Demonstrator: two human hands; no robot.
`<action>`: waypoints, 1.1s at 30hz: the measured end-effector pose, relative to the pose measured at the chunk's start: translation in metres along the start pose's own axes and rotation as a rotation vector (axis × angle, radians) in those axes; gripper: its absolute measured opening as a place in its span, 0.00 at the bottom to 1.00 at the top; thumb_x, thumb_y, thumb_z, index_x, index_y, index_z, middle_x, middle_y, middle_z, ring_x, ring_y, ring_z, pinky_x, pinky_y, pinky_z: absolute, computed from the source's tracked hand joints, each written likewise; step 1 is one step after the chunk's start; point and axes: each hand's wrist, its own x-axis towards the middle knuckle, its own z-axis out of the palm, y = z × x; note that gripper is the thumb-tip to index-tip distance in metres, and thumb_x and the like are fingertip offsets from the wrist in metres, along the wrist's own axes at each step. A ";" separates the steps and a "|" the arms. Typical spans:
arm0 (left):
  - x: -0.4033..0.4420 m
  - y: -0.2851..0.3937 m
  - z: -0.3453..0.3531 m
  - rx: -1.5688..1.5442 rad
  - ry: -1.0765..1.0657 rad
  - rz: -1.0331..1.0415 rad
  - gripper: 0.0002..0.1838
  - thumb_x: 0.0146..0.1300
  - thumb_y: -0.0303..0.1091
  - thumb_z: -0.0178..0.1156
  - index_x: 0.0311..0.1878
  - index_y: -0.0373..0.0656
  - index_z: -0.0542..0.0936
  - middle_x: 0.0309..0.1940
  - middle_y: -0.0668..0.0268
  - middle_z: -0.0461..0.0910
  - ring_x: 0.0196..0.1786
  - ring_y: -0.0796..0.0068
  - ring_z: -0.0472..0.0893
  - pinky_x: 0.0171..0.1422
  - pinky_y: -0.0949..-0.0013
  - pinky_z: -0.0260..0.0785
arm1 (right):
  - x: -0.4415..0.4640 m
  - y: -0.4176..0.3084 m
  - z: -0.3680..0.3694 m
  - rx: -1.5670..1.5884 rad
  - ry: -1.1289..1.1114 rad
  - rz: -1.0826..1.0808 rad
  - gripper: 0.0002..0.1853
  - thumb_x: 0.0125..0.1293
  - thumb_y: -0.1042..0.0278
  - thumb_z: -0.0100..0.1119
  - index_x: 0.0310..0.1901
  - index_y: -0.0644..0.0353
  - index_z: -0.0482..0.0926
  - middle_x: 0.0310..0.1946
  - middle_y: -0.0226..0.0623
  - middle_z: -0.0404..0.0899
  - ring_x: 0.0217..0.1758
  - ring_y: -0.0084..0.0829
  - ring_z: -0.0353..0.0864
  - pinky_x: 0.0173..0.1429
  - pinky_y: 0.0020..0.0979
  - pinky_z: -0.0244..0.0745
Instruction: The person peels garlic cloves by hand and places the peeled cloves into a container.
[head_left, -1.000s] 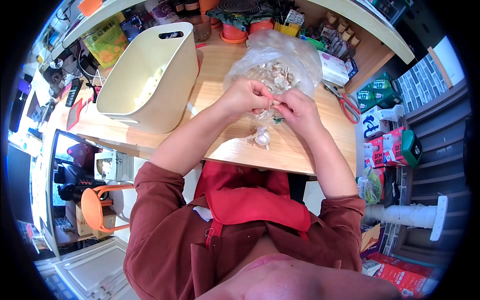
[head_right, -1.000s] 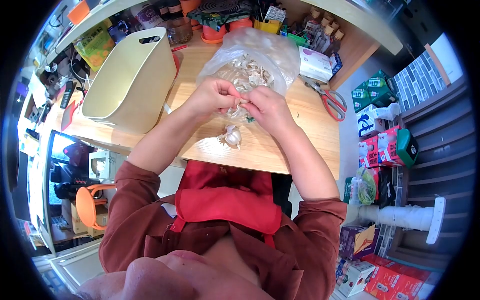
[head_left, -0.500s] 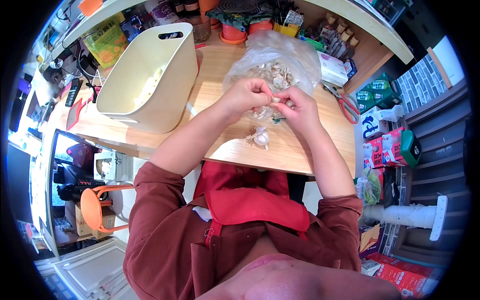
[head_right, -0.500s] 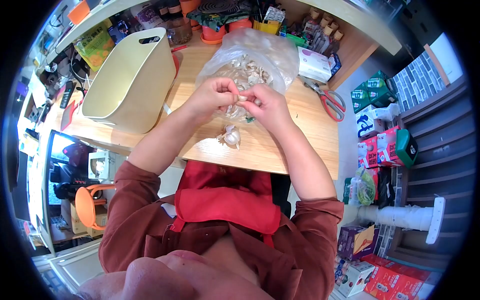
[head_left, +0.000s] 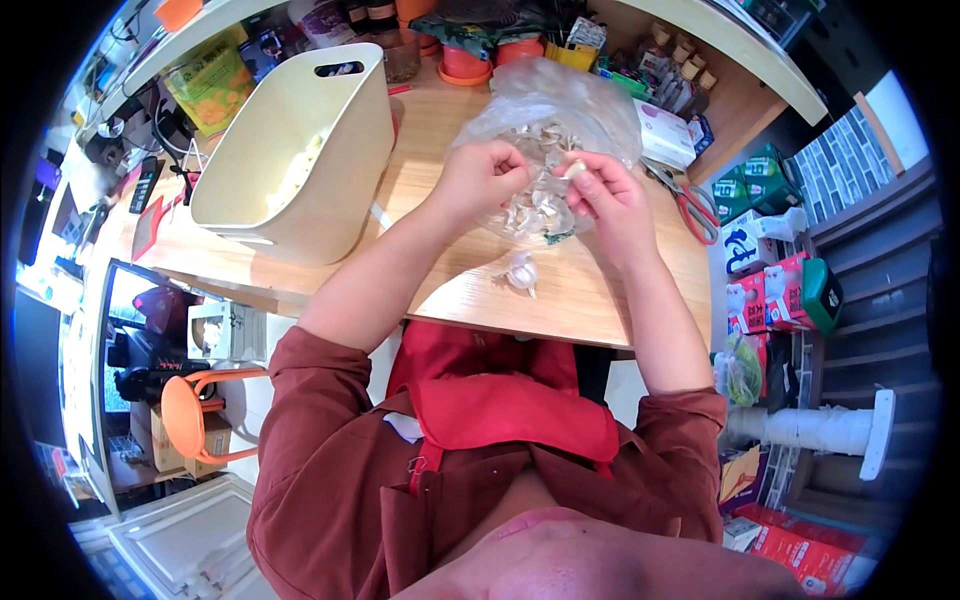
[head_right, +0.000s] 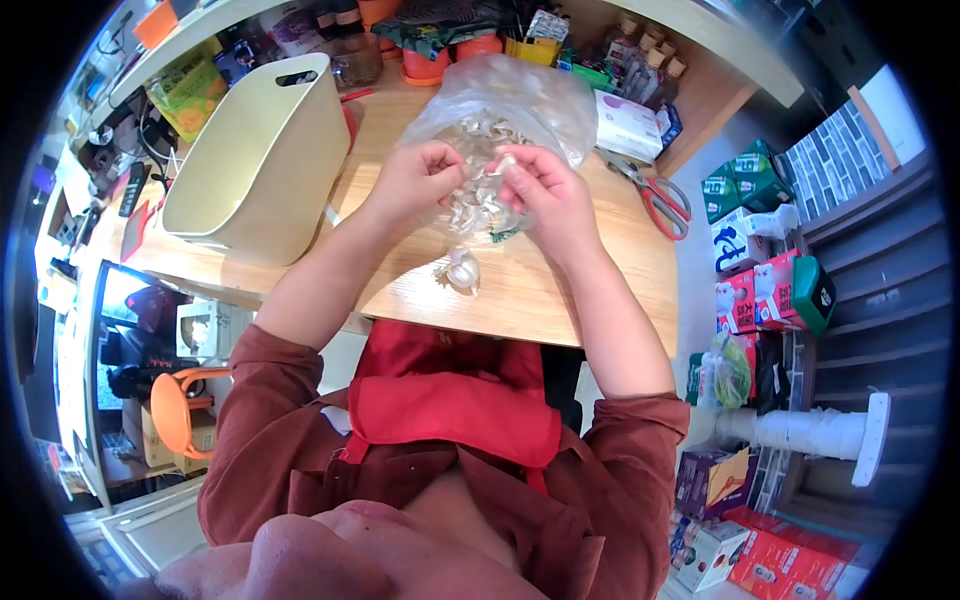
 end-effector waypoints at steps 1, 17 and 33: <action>0.002 -0.004 0.002 0.098 0.023 0.049 0.03 0.55 0.27 0.58 0.29 0.38 0.75 0.20 0.72 0.74 0.21 0.88 0.69 0.24 0.81 0.61 | -0.002 0.000 0.002 -0.009 -0.026 0.038 0.11 0.64 0.73 0.51 0.47 0.64 0.73 0.36 0.32 0.78 0.31 0.16 0.71 0.34 0.16 0.66; -0.005 0.003 0.004 -0.045 -0.070 0.240 0.06 0.56 0.25 0.59 0.38 0.35 0.78 0.24 0.72 0.76 0.25 0.90 0.73 0.27 0.83 0.63 | -0.001 0.012 0.004 -0.124 -0.053 0.122 0.09 0.62 0.75 0.54 0.42 0.60 0.66 0.29 0.29 0.76 0.26 0.15 0.71 0.29 0.16 0.64; -0.004 -0.006 0.011 -0.070 -0.056 0.197 0.04 0.57 0.23 0.55 0.35 0.33 0.77 0.24 0.68 0.78 0.24 0.85 0.76 0.26 0.80 0.69 | -0.001 0.018 0.006 -0.266 -0.021 0.149 0.11 0.59 0.78 0.56 0.42 0.60 0.66 0.29 0.30 0.74 0.27 0.18 0.74 0.29 0.19 0.68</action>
